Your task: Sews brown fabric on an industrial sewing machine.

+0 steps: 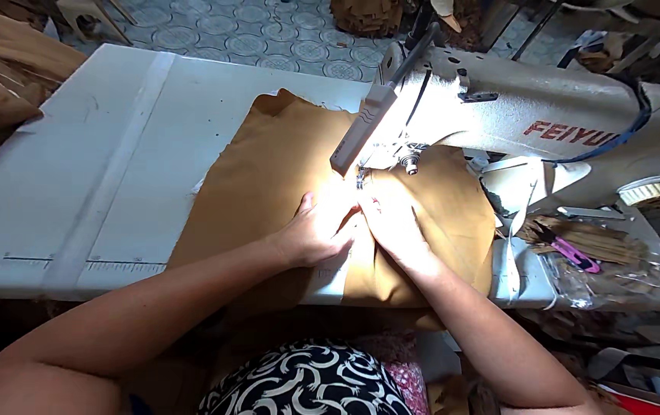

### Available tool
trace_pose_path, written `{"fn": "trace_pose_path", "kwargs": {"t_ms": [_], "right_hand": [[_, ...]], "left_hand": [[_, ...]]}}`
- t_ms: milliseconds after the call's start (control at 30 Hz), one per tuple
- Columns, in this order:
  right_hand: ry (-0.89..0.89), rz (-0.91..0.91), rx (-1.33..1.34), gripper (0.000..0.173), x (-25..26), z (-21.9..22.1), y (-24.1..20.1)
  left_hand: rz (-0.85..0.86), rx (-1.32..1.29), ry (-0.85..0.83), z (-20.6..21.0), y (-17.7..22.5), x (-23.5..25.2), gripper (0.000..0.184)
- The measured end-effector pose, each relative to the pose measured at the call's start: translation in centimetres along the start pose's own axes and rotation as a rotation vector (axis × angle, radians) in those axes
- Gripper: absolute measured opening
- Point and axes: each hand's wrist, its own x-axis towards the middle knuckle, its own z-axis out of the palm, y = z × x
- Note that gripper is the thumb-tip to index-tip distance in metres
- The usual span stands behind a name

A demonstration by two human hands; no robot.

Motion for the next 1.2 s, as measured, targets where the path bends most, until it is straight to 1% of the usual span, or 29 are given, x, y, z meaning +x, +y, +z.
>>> {"fn": "trace_pose_path", "kwargs": {"t_ms": [33,100,133,200,233,267,300,333,400,467,533,600,667,700,767,800,833,900,933,1000,1067,1167,1200], "right_hand": [[-0.001,0.012,0.017,0.038,0.0,0.1,-0.1],[-0.008,-0.004,-0.008,0.035,0.3,0.4,0.0],[0.000,-0.022,-0.036,0.029,0.5,0.8,0.2],[-0.021,-0.025,-0.123,0.017,0.8,1.1,0.2],[-0.031,-0.019,-0.164,0.017,0.9,1.2,0.1],[-0.043,-0.006,-0.191,0.021,1.0,1.1,0.1],[-0.060,0.013,-0.199,0.025,1.0,1.0,0.1],[-0.060,0.017,-0.192,0.025,0.9,0.8,0.1],[-0.049,-0.005,-0.162,0.027,0.7,0.6,0.1],[-0.054,0.026,-0.118,0.038,0.7,0.5,-0.2],[-0.069,0.080,-0.100,0.047,0.8,0.5,-0.6],[-0.106,0.127,-0.114,0.051,0.9,0.4,-1.0],[-0.128,0.128,-0.153,0.053,1.1,0.5,-1.1],[-0.137,0.113,-0.179,0.051,1.1,0.5,-1.1],[-0.120,0.064,-0.231,0.035,1.1,0.6,-1.2],[-0.105,0.035,-0.256,0.031,1.1,0.6,-1.2],[-0.088,0.010,-0.271,0.032,1.1,0.6,-1.1],[-0.042,-0.037,-0.269,0.036,1.0,0.7,-0.7],[-0.031,-0.043,-0.265,0.035,1.0,0.8,-0.5],[-0.062,0.003,-0.263,0.031,0.9,0.6,-1.0],[-0.089,0.088,-0.227,0.029,0.9,0.2,-1.7],[-0.069,0.125,-0.188,0.041,1.1,0.4,-1.9],[-0.074,0.123,-0.191,0.043,1.1,0.4,-2.0]], "left_hand": [[0.007,-0.065,0.048,0.1,-0.1,0.2,0.042],[0.000,-0.254,0.249,0.6,-0.6,0.6,0.026],[-0.041,-0.343,0.315,0.6,-0.8,0.6,0.024],[-0.144,-0.360,0.343,-0.1,-1.2,0.4,0.030],[-0.180,-0.316,0.320,-0.4,-1.6,0.3,0.033],[-0.189,-0.254,0.280,-0.5,-2.2,0.2,0.037],[-0.182,-0.186,0.214,-0.6,-2.8,0.1,0.041],[-0.171,-0.121,0.131,-0.9,-3.4,0.0,0.043],[-0.092,0.016,-0.009,-1.5,-4.2,-0.1,0.050],[-0.017,0.108,-0.103,-2.1,-4.7,-0.1,0.056],[-0.010,0.162,-0.177,-2.4,-4.5,-0.2,0.061],[-0.045,0.180,-0.206,-2.2,-3.7,-0.3,0.066],[-0.076,0.201,-0.239,-2.1,-2.8,-0.4,0.065],[-0.081,0.202,-0.244,-2.0,-2.6,-0.5,0.064],[-0.072,0.222,-0.222,-1.5,-2.6,-0.8,0.061],[-0.053,0.240,-0.198,-1.3,-2.8,-0.9,0.060],[-0.024,0.258,-0.172,-1.1,-3.0,-1.1,0.060],[0.043,0.286,-0.186,-1.2,-3.7,-1.1,0.064],[0.089,0.282,-0.180,-1.2,-4.2,-1.1,0.065],[0.147,0.272,-0.192,-1.6,-5.1,-0.8,0.065],[0.162,0.286,-0.218,-2.1,-5.2,-0.6,0.066],[0.160,0.302,-0.246,-2.7,-4.0,-0.4,0.062],[0.178,0.291,-0.221,-2.7,-3.3,-0.4,0.059]]}}
